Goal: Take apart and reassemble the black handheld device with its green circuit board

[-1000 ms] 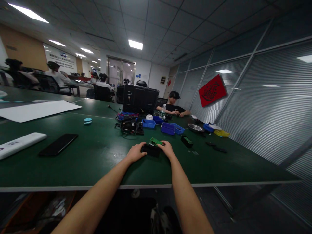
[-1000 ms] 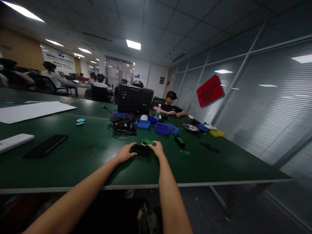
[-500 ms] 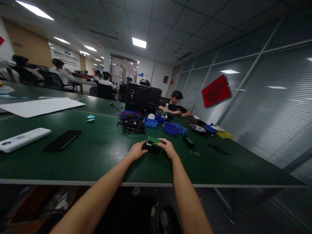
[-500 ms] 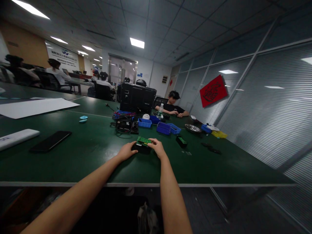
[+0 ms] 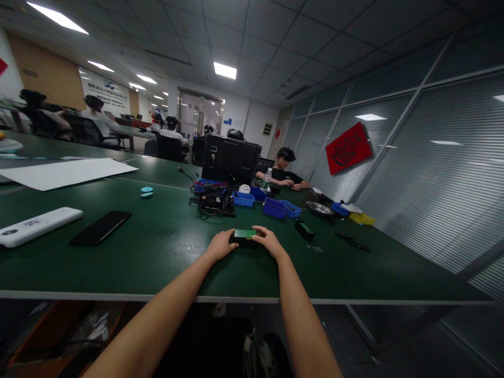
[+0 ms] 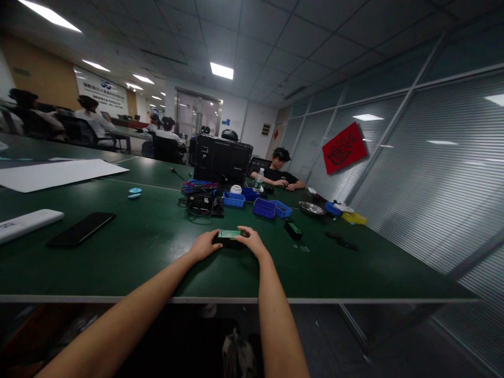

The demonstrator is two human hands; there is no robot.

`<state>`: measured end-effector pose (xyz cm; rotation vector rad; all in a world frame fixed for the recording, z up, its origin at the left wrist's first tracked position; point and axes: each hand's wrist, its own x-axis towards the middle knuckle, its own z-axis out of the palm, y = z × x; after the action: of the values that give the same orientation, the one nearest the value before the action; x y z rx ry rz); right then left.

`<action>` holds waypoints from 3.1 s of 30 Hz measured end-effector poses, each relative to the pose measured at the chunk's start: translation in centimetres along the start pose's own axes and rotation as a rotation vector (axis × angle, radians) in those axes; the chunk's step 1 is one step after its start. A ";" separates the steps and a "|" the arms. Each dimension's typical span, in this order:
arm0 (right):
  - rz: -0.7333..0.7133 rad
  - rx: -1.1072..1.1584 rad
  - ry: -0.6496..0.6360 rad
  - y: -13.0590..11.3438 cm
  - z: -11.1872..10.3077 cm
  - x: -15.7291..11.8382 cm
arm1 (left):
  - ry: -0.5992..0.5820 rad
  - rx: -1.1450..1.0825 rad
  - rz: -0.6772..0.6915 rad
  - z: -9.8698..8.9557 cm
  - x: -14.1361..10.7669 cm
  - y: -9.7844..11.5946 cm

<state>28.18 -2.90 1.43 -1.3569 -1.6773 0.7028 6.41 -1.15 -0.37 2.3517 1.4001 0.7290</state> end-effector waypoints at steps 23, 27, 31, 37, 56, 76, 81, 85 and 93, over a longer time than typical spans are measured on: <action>0.105 0.144 -0.119 -0.5 0.1 -0.3 | -0.006 -0.011 -0.005 -0.4 -0.2 0.3; 0.103 0.115 -0.135 -0.2 0.0 -0.4 | 0.004 -0.007 0.003 -0.3 -0.2 0.2; 0.077 0.075 -0.138 0.0 -0.1 -0.3 | 0.021 0.002 0.015 0.0 0.0 -0.1; 0.028 -0.152 -0.083 0.5 0.9 0.4 | 0.022 -0.017 -0.028 0.1 0.1 -0.1; -0.003 -0.265 0.021 0.1 5.6 1.0 | 0.192 -0.093 0.081 0.7 0.4 -0.9; 0.058 -0.007 0.131 1.5 3.6 1.6 | 0.281 -0.079 -0.253 -1.4 0.5 -4.6; 0.057 -0.001 0.124 1.5 3.6 1.6 | 0.299 -0.004 -0.377 -5.2 -0.7 -8.3; 0.044 -0.001 0.124 1.6 3.6 1.6 | 0.338 0.044 -0.488 -8.7 -2.0 -11.6; 0.057 -0.004 0.118 1.9 3.6 1.8 | 0.441 0.133 -0.651 -14.0 -4.9 -17.4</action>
<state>25.90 -0.39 -1.44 -1.4254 -1.5533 0.6396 -16.05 2.90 1.18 1.6801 2.2936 0.9960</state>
